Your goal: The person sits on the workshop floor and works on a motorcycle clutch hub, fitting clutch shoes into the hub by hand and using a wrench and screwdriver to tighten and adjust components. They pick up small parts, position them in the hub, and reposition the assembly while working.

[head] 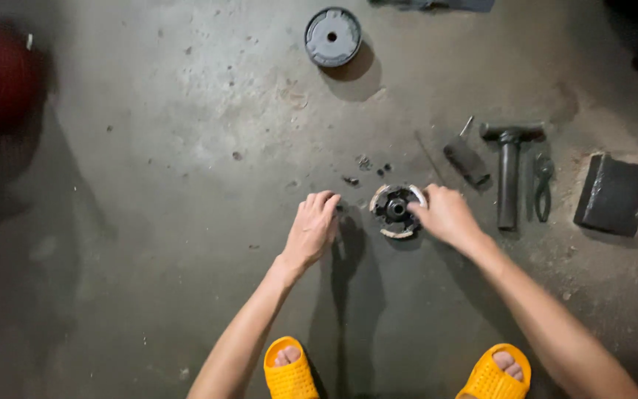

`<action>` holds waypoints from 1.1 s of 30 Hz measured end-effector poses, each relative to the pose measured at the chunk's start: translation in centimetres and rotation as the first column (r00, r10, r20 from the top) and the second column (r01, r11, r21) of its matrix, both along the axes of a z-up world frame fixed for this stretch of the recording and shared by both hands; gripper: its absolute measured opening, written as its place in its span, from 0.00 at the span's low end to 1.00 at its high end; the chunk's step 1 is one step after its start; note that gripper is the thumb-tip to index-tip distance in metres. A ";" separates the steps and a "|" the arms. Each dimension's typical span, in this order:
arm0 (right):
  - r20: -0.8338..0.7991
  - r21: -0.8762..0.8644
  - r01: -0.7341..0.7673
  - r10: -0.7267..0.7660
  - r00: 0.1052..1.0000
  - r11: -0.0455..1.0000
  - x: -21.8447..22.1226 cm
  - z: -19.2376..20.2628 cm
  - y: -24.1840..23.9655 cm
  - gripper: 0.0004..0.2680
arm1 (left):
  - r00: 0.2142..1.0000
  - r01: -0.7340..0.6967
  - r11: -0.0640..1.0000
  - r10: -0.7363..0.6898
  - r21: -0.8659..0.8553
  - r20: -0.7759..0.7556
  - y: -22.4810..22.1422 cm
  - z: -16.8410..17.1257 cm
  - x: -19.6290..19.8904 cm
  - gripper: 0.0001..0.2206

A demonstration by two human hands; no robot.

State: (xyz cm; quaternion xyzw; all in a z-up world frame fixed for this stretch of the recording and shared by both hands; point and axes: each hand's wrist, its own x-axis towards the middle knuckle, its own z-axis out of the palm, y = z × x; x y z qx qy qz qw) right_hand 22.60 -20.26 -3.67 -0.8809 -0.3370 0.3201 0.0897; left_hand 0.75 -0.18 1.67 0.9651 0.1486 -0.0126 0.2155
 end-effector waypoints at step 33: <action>0.116 0.288 -0.134 0.104 0.988 0.948 -1.0 -0.2 0.3 0.17 | 0.985 0.006 0.992 0.016 0.126 -0.173 -7.7 -5.9 4.6 0.51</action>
